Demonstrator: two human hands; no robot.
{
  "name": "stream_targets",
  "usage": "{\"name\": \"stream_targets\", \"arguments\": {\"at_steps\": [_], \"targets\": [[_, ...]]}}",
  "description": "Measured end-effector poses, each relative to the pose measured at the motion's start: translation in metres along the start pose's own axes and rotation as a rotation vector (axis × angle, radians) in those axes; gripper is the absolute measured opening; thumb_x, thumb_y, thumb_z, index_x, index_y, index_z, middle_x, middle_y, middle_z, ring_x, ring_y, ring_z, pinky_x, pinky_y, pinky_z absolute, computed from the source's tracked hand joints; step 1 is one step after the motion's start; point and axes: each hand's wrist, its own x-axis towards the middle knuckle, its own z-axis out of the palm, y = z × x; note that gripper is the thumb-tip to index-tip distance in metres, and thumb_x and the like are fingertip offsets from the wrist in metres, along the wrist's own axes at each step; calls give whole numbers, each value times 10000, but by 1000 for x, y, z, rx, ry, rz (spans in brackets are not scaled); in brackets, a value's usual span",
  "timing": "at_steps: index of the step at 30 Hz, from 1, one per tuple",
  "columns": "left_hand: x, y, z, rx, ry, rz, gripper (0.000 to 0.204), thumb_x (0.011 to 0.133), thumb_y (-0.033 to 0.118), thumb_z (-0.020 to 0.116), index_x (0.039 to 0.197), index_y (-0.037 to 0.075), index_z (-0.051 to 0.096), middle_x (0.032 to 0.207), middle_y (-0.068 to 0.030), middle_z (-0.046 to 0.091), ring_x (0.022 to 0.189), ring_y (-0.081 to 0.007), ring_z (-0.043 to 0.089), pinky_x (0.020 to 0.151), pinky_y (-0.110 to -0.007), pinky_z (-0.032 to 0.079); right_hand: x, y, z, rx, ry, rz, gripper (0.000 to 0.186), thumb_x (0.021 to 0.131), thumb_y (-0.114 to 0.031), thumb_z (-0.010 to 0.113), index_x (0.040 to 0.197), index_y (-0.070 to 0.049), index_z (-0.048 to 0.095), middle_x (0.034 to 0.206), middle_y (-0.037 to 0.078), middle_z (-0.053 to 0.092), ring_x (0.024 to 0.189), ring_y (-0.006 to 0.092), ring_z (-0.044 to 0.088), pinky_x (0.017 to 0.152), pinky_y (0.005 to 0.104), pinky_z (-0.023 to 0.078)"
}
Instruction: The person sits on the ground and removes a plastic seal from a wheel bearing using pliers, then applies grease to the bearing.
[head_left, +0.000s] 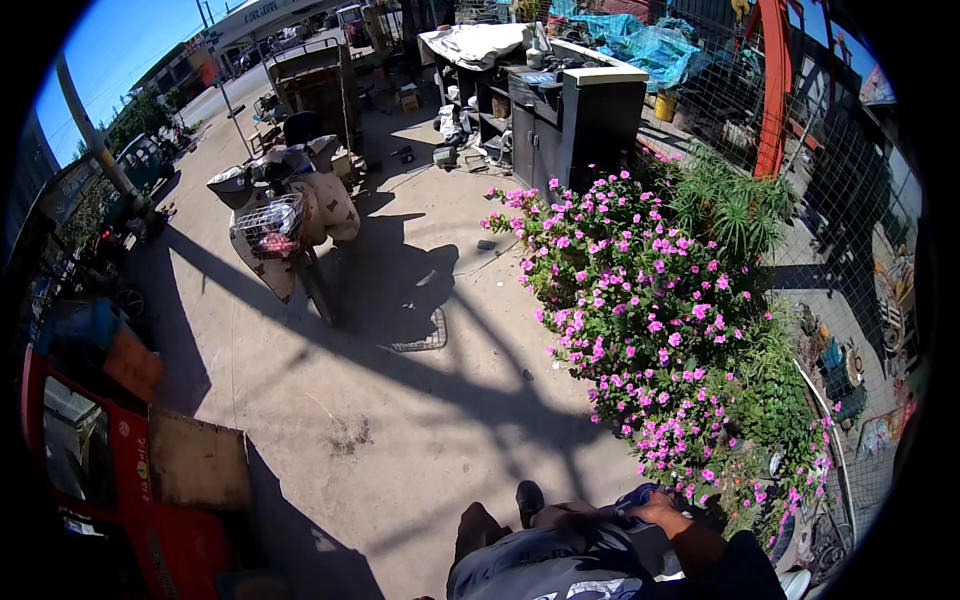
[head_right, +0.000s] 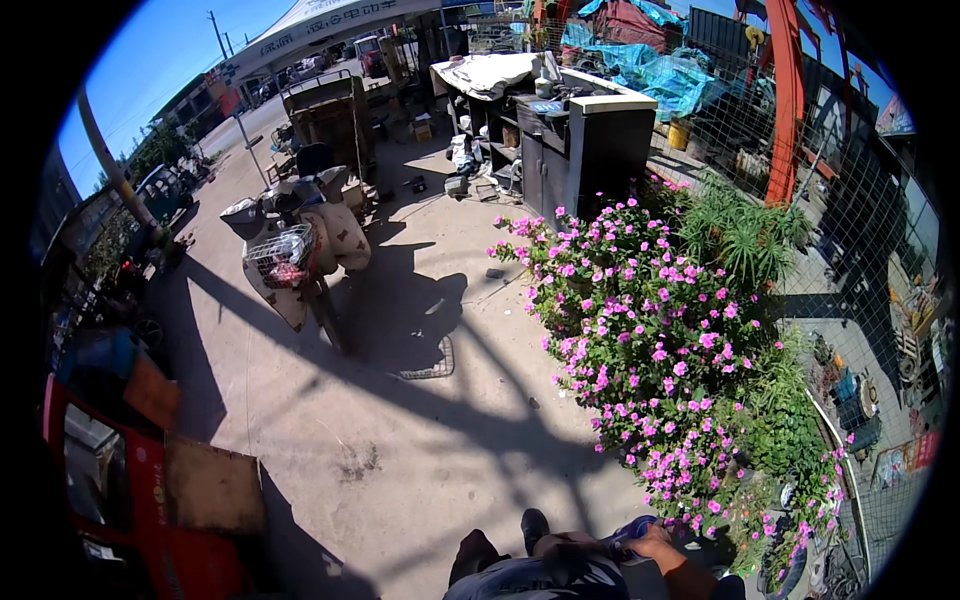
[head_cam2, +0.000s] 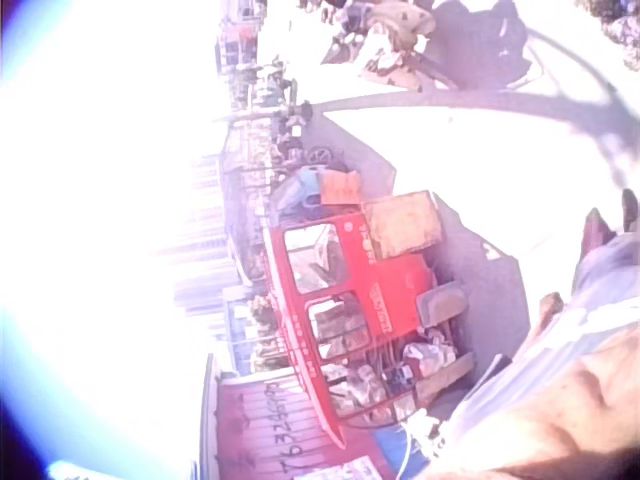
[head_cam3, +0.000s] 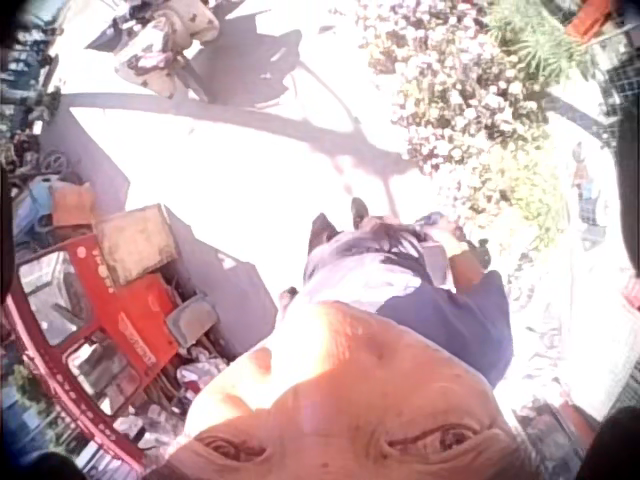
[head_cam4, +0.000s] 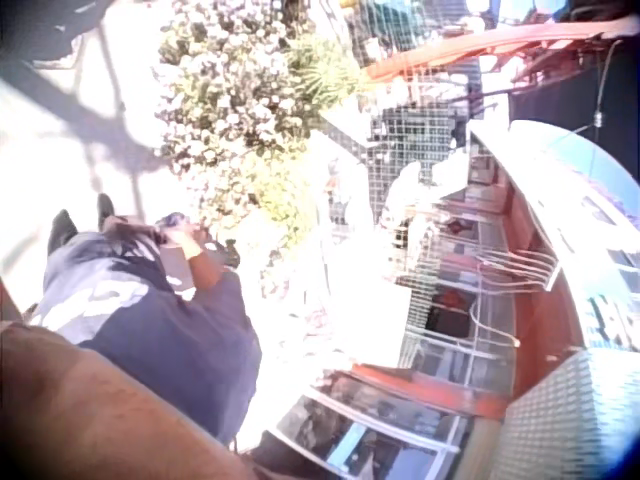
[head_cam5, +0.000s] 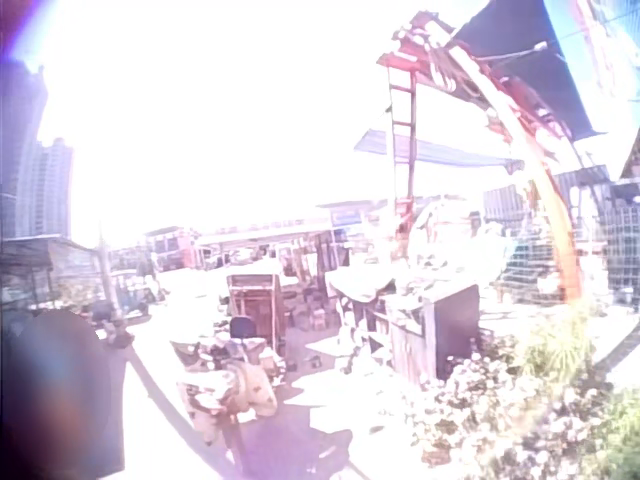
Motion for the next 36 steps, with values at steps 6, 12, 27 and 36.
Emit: {"name": "stream_targets", "arguments": {"at_steps": [6, 12, 27, 36], "targets": [[94, 97, 4, 29, -188, 107, 137, 874, 181, 673, 947, 66, 670, 748, -13, 638, 631, -124, 592, 530, -319, 501, 68, -188, -111, 112, 229, -98, 1427, 489, -590, 870, 1498, 95, 129, 1371, 353, 458, 1288, 456, 467, 1067, 448, 435], [151, 322, 31, -106, 33, 53, 109, 881, 143, 632, 895, 38, 654, 701, -31, 606, 570, -130, 548, 488, -312, 461, 85, -340, -133, 183, 111, 62, 1429, 477, -508, 880, 1534, 42, 90, 1495, 307, 337, 1392, 419, 370, 1125, 434, 386], [284, 743, 82, -303, 19, 125, 130, 894, 51, 585, 838, -56, 634, 645, -78, 577, 477, -129, 464, 438, -291, 381, 269, -473, -168, -95, -256, -230, 723, 791, -736, 625, 1077, -77, 701, 988, 148, 730, 820, 213, 718, 770, 386, 568], [376, 893, 205, -40, 21, -1, 152, 830, 60, 594, 841, -86, 635, 689, -141, 629, 534, -219, 606, 478, -385, 532, 329, -782, -413, 111, -72, 28, 1364, 523, -640, 849, 1512, 42, 205, 1472, 269, 430, 1389, 381, 408, 1124, 419, 384]]}}
